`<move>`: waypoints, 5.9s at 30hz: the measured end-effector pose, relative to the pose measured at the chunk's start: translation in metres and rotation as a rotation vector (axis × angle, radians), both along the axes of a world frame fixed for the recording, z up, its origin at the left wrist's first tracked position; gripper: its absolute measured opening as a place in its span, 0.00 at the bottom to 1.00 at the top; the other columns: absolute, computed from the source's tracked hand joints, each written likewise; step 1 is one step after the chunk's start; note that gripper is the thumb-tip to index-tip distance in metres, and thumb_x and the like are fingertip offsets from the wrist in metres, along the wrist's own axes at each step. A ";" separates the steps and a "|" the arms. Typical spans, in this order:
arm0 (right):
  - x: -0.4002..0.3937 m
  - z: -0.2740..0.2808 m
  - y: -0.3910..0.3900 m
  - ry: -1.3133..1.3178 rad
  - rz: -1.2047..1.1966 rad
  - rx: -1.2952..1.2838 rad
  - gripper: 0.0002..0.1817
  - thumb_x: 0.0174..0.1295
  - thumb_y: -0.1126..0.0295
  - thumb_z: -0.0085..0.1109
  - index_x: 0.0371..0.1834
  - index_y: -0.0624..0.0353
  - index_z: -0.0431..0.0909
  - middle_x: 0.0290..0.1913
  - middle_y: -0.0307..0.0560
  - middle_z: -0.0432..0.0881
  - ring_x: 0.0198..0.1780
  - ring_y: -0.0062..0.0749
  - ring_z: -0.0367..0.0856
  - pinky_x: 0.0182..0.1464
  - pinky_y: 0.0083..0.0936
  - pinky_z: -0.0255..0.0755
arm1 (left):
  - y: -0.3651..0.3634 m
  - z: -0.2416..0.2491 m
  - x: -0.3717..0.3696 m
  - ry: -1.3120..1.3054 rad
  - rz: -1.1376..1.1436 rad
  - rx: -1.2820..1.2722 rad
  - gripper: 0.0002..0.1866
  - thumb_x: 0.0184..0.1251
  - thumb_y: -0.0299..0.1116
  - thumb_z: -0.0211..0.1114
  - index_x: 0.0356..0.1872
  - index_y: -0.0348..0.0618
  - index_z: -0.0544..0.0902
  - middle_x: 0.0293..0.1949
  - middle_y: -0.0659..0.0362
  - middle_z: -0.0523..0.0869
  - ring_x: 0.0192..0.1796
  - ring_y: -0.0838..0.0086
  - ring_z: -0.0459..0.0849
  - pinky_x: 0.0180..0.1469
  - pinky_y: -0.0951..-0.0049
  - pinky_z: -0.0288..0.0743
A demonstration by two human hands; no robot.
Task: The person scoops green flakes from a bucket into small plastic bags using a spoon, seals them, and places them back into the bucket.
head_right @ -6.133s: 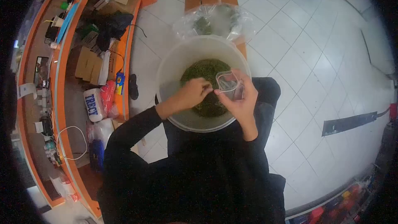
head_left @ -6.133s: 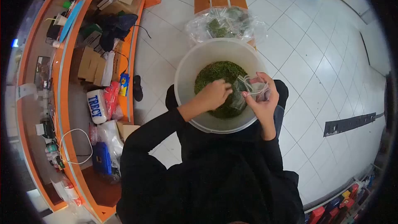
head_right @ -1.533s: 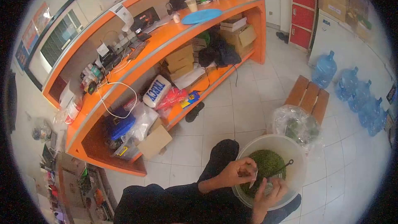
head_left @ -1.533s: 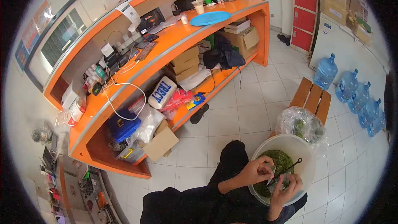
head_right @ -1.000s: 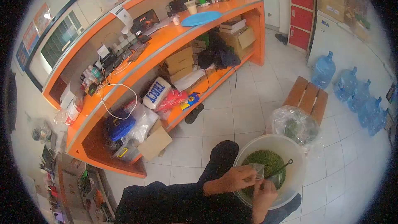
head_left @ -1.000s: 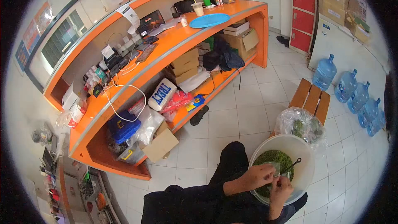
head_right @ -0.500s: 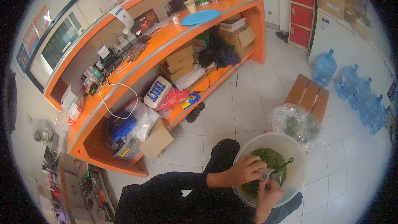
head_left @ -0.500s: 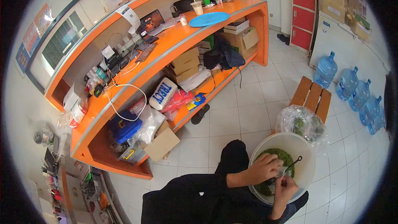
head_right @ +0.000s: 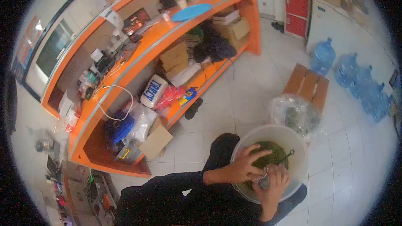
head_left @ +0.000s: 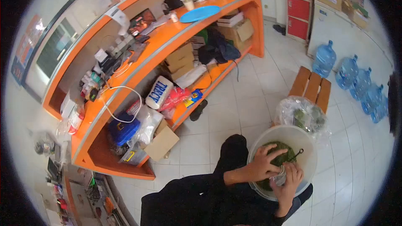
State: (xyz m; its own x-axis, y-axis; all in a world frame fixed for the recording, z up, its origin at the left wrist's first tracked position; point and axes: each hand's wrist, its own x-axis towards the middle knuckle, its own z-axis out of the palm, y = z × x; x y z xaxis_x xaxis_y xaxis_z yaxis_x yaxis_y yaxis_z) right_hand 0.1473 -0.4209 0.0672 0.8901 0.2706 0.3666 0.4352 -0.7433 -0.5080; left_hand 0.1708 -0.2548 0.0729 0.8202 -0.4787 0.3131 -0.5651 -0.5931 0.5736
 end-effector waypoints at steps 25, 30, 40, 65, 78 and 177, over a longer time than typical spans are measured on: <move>0.008 -0.035 -0.037 -0.343 -0.395 1.221 0.39 0.45 0.54 0.62 0.58 0.54 0.53 0.51 0.53 0.66 0.55 0.37 0.62 0.56 0.32 0.54 | -0.085 -0.090 0.082 0.648 -0.329 0.332 0.16 0.59 0.41 0.52 0.24 0.36 0.75 0.22 0.52 0.79 0.27 0.63 0.79 0.33 0.64 0.70; 0.007 -0.037 -0.039 -0.319 -0.370 1.246 0.39 0.44 0.55 0.62 0.58 0.54 0.54 0.51 0.53 0.65 0.56 0.37 0.61 0.56 0.30 0.54 | -0.042 -0.064 0.057 0.885 -0.294 0.222 0.12 0.61 0.36 0.53 0.31 0.36 0.78 0.29 0.53 0.81 0.34 0.67 0.79 0.40 0.69 0.71; 0.007 -0.035 -0.039 -0.354 -0.356 1.231 0.42 0.41 0.54 0.63 0.59 0.53 0.53 0.54 0.56 0.62 0.57 0.38 0.59 0.56 0.30 0.53 | 0.002 -0.046 0.045 1.200 -0.360 -0.081 0.12 0.62 0.35 0.54 0.39 0.38 0.78 0.34 0.57 0.80 0.39 0.74 0.77 0.43 0.75 0.71; 0.006 -0.039 -0.046 -0.349 -0.354 0.888 0.33 0.44 0.58 0.61 0.52 0.63 0.62 0.54 0.58 0.61 0.57 0.45 0.58 0.58 0.38 0.51 | 0.033 -0.005 0.033 1.064 -0.033 -0.447 0.14 0.66 0.38 0.48 0.33 0.36 0.75 0.31 0.59 0.77 0.33 0.77 0.80 0.36 0.80 0.73; 0.005 -0.031 -0.042 -0.291 -0.324 0.951 0.31 0.47 0.58 0.62 0.50 0.65 0.63 0.50 0.54 0.64 0.55 0.41 0.61 0.57 0.34 0.54 | -0.024 -0.056 0.036 0.711 -0.247 0.205 0.15 0.61 0.38 0.54 0.34 0.34 0.78 0.29 0.53 0.82 0.33 0.66 0.81 0.38 0.72 0.73; -0.006 0.011 -0.043 -0.172 -0.389 0.303 0.10 0.46 0.71 0.60 0.34 0.57 0.77 0.34 0.40 0.78 0.40 0.33 0.71 0.48 0.29 0.55 | -0.051 0.048 0.060 0.401 -0.194 -0.338 0.08 0.48 0.23 0.63 0.30 0.38 0.73 0.24 0.61 0.78 0.25 0.83 0.75 0.29 0.80 0.69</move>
